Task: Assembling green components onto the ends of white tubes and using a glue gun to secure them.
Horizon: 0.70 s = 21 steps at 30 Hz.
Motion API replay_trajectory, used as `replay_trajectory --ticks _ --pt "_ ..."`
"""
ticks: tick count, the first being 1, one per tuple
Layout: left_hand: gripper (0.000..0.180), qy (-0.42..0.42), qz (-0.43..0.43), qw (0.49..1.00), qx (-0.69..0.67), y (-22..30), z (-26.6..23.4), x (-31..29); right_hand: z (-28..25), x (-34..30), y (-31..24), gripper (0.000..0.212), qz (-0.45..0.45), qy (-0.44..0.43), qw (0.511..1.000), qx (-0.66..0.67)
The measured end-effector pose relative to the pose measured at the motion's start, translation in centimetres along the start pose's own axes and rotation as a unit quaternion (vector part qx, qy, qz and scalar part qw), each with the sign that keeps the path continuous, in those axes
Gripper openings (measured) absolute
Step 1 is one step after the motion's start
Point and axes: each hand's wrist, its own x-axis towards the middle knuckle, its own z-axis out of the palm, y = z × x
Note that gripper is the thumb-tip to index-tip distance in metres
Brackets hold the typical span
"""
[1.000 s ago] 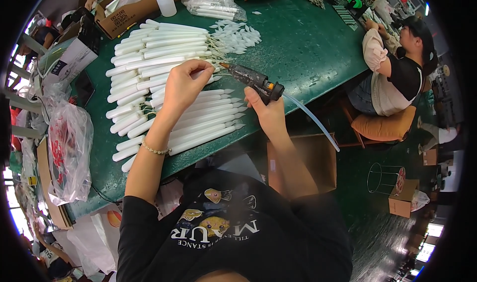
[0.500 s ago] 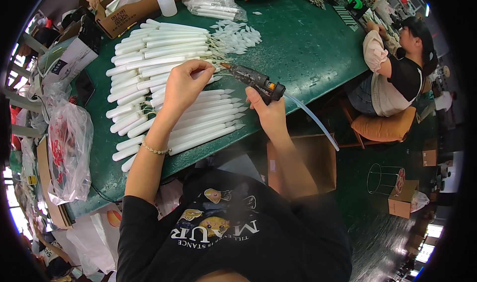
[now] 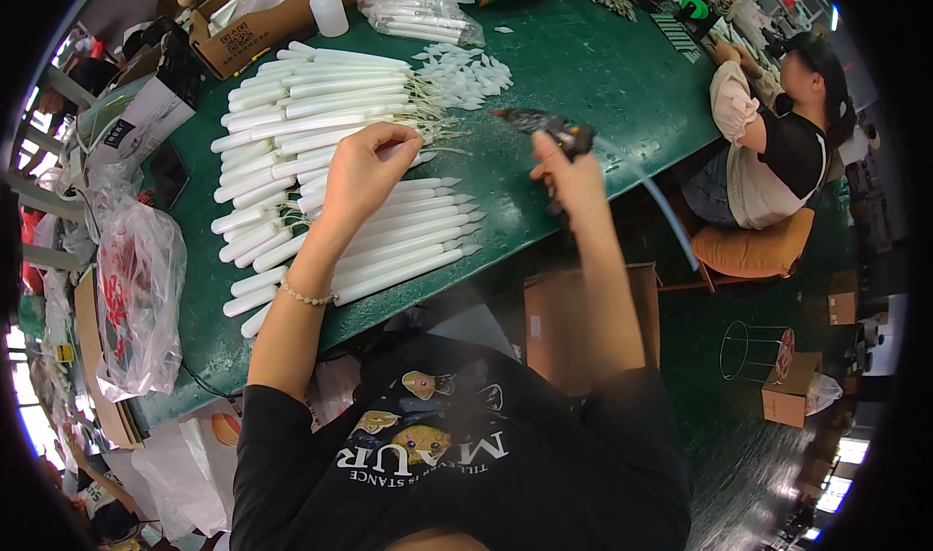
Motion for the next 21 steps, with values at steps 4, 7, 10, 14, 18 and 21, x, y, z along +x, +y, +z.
replay_trajectory --ticks 4,7,10,14,18,21 --pt "0.02 -0.014 -0.002 1.0 0.012 0.4 0.0 0.0 -5.7 5.1 0.6 0.048 0.033 -0.053 0.998 0.025" --pt "0.02 -0.021 -0.013 1.0 0.013 0.7 -0.2 0.0 -8.6 7.3 0.4 0.042 0.041 -0.07 0.995 -0.059" --pt "0.02 -0.028 -0.022 0.999 0.013 0.3 -0.1 -0.1 -6.8 6.6 -2.1 0.03 0.007 0.05 0.824 -0.564" --pt "0.018 -0.02 -0.008 1.0 0.011 0.7 -0.3 -0.3 -1.7 6.8 -1.6 0.018 -0.341 0.068 0.843 -0.41" --pt "0.017 -0.022 -0.002 1.0 0.004 0.3 -0.1 -0.1 4.2 8.0 -0.6 0.014 -0.392 -0.075 0.866 -0.302" --pt "0.017 -0.029 -0.014 0.999 0.006 0.6 0.0 -0.2 5.5 8.8 0.2 0.016 -0.462 -0.078 0.821 -0.327"
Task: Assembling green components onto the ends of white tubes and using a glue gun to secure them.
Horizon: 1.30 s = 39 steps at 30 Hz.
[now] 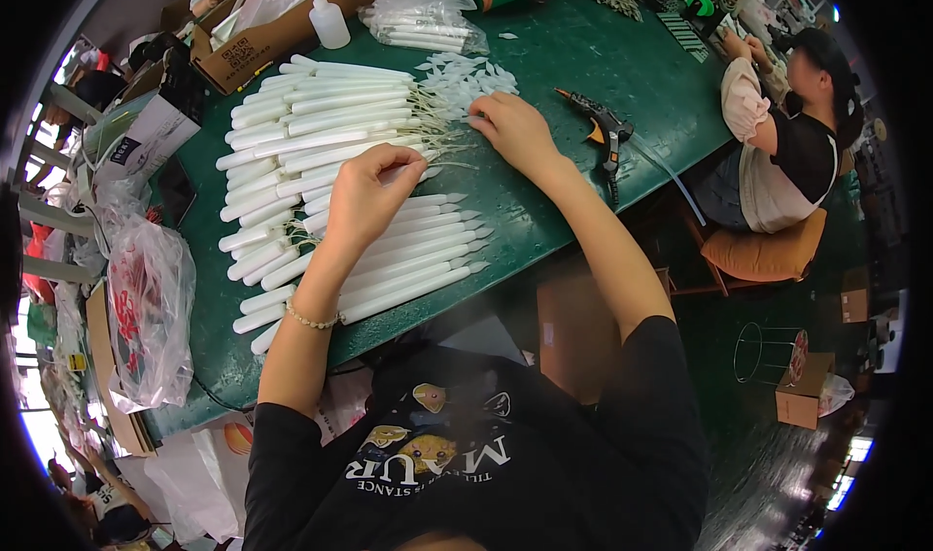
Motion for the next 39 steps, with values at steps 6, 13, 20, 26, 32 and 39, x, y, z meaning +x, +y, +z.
replay_trajectory --ticks 6,13,20,26,32,39 --pt "0.016 0.012 0.017 1.0 -0.012 -0.4 -0.2 -0.1 -1.9 -1.0 -2.8 0.013 0.116 -0.028 0.985 0.127" --pt "0.015 -0.014 0.025 0.999 -0.025 -0.6 -0.4 -0.2 -4.6 -2.6 -6.1 0.017 0.147 -0.089 0.929 0.328" --pt "0.013 -0.023 0.046 0.999 -0.013 -0.5 -0.4 -0.2 -4.9 -2.8 -6.5 0.017 0.15 -0.106 0.919 0.35" --pt "0.013 -0.028 0.046 0.999 -0.001 -0.3 -0.4 -0.3 -4.7 -2.6 -6.5 0.018 0.134 -0.125 0.924 0.337" --pt "0.012 -0.03 0.051 0.998 0.003 -0.4 -0.3 -0.3 -4.4 -2.7 -6.7 0.017 0.184 -0.134 0.882 0.412" --pt "0.01 -0.04 0.066 0.997 -0.006 -0.4 -0.5 -0.3 -4.2 -2.6 -6.3 0.016 0.11 -0.113 0.917 0.366"
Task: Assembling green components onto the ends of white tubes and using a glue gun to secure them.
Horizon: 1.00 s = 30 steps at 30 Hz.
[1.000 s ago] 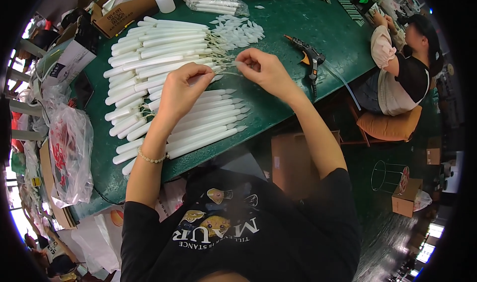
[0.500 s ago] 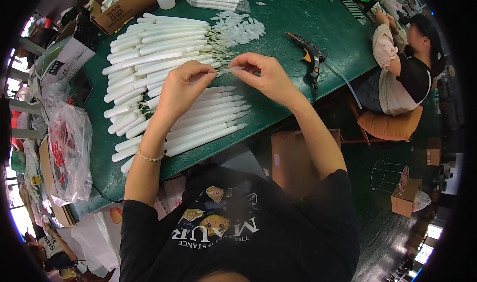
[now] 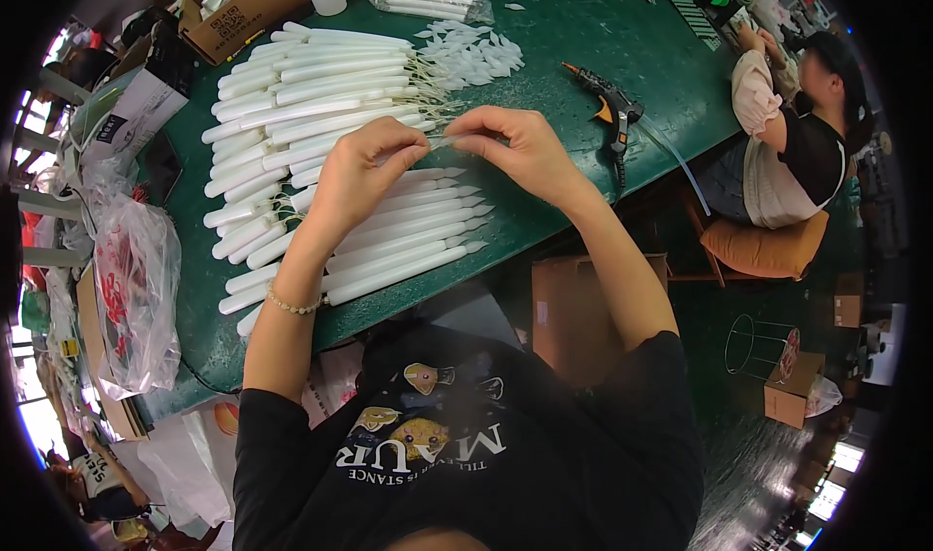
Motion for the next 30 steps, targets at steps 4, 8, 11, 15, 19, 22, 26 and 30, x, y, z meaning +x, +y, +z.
replay_trajectory --ticks 4,8,11,15,19,22,26,30 --pt "0.01 -0.006 0.004 1.0 -0.013 -0.18 -0.03 0.13 0.01 0.01 0.3 0.016 -0.016 0.004 1.0 0.007" --pt "0.009 -0.005 0.005 1.0 -0.007 -0.04 0.03 0.05 -0.16 -0.13 0.32 0.015 0.035 -0.019 0.997 0.065" --pt "0.009 -0.006 0.004 1.0 0.004 0.12 0.04 0.05 -0.21 -0.16 0.21 0.014 0.057 -0.022 0.991 0.117" --pt "0.009 -0.004 0.012 1.0 0.021 0.11 0.15 0.07 -0.41 -0.07 0.1 0.014 0.07 -0.044 0.987 0.135" --pt "0.009 -0.003 0.019 0.999 0.032 0.09 0.14 0.05 -0.51 0.04 0.02 0.014 0.101 -0.06 0.979 0.168" --pt "0.009 -0.004 0.015 1.0 0.014 0.06 0.15 0.08 -0.34 0.06 0.15 0.014 0.1 -0.047 0.98 0.167" --pt "0.009 -0.006 0.018 1.0 -0.001 0.08 0.06 0.15 -0.26 0.02 0.27 0.015 0.097 -0.04 0.98 0.168" --pt "0.008 0.0 0.015 1.0 -0.007 0.17 0.08 0.1 -0.19 -0.17 0.08 0.014 0.091 -0.041 0.98 0.169"
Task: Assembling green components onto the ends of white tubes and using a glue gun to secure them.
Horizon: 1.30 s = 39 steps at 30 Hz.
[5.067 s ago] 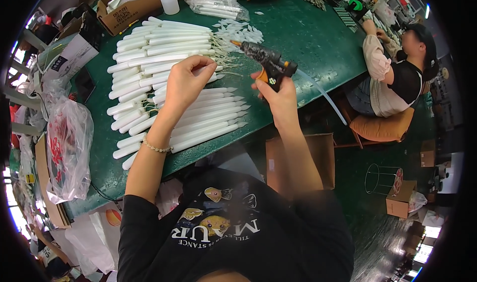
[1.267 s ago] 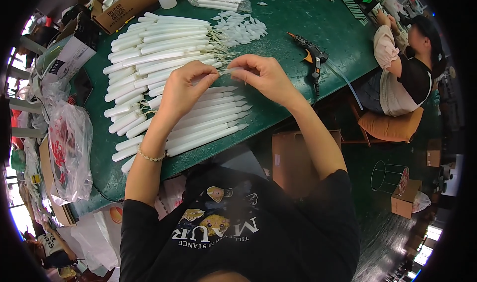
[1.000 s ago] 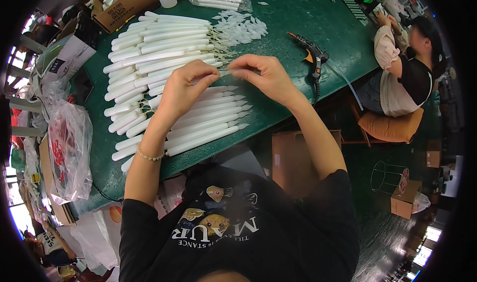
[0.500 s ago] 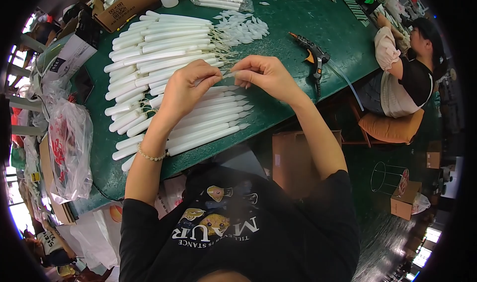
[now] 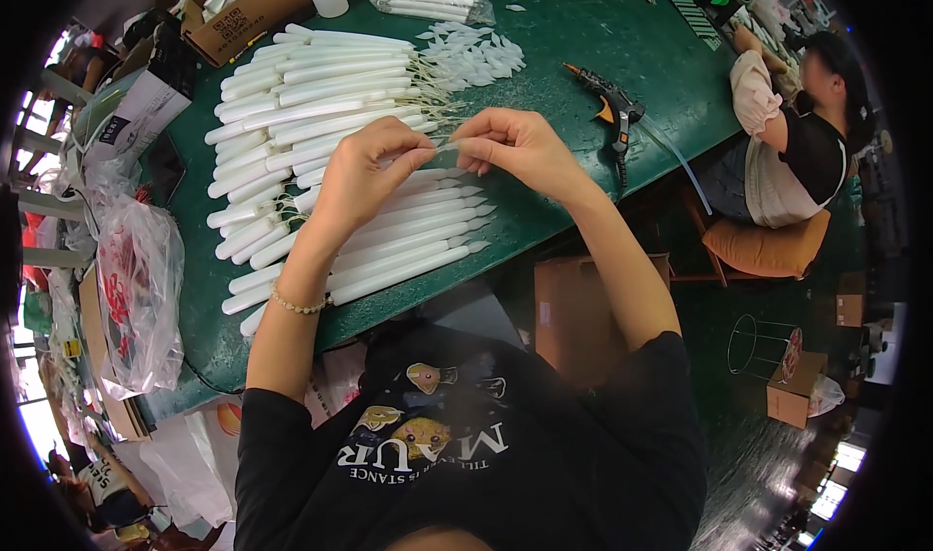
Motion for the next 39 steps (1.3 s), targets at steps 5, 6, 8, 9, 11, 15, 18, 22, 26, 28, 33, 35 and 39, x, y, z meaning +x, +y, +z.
replay_trajectory --ticks 5,6,8,9,11,15,18,22,26,28,33,35,39 --pt "0.008 -0.006 0.01 1.0 0.02 0.0 0.0 0.0 0.3 -0.1 0.0 0.013 -0.006 0.006 1.0 -0.011" --pt "0.008 -0.005 0.016 1.0 0.022 0.0 0.1 0.0 0.4 -0.1 0.0 0.013 -0.011 0.009 1.0 -0.006" --pt "0.008 -0.002 0.013 1.0 0.021 -0.1 0.1 0.0 0.5 0.0 0.1 0.013 -0.016 0.013 1.0 -0.002" --pt "0.008 -0.001 0.011 1.0 0.021 -0.1 0.1 -0.1 0.4 0.0 0.2 0.014 -0.022 0.006 1.0 -0.005" --pt "0.008 -0.015 0.005 0.999 0.028 0.1 0.0 -0.1 0.5 0.0 0.3 0.014 -0.028 0.0 1.0 -0.008" --pt "0.009 -0.029 -0.01 0.998 0.047 0.2 0.1 0.0 0.9 0.0 0.4 0.014 -0.024 -0.001 1.0 -0.014" --pt "0.008 0.006 0.008 0.999 0.032 -0.2 0.4 0.0 1.0 0.1 0.5 0.014 -0.027 0.015 0.999 -0.02" --pt "0.01 -0.004 -0.001 1.0 0.018 -0.2 0.1 0.1 1.0 0.2 0.5 0.014 -0.028 0.028 0.999 -0.021" --pt "0.009 0.002 -0.001 1.0 0.011 -0.5 0.3 0.0 1.1 0.3 0.7 0.015 -0.028 0.028 0.999 -0.025" --pt "0.009 0.003 0.002 1.0 0.004 -0.6 0.4 -0.1 1.3 0.3 0.9 0.015 -0.03 0.024 0.999 -0.026" --pt "0.011 -0.021 -0.027 0.999 0.02 -0.5 0.1 0.0 1.5 0.4 1.1 0.015 -0.024 0.038 0.999 -0.017" --pt "0.013 -0.001 -0.01 1.0 0.005 -0.5 0.1 0.1 1.5 0.5 1.1 0.015 -0.021 0.039 0.999 -0.017" --pt "0.021 0.007 0.061 0.996 0.063 -1.1 -1.1 0.1 1.3 0.6 1.0 0.015 -0.021 0.051 0.998 -0.016"
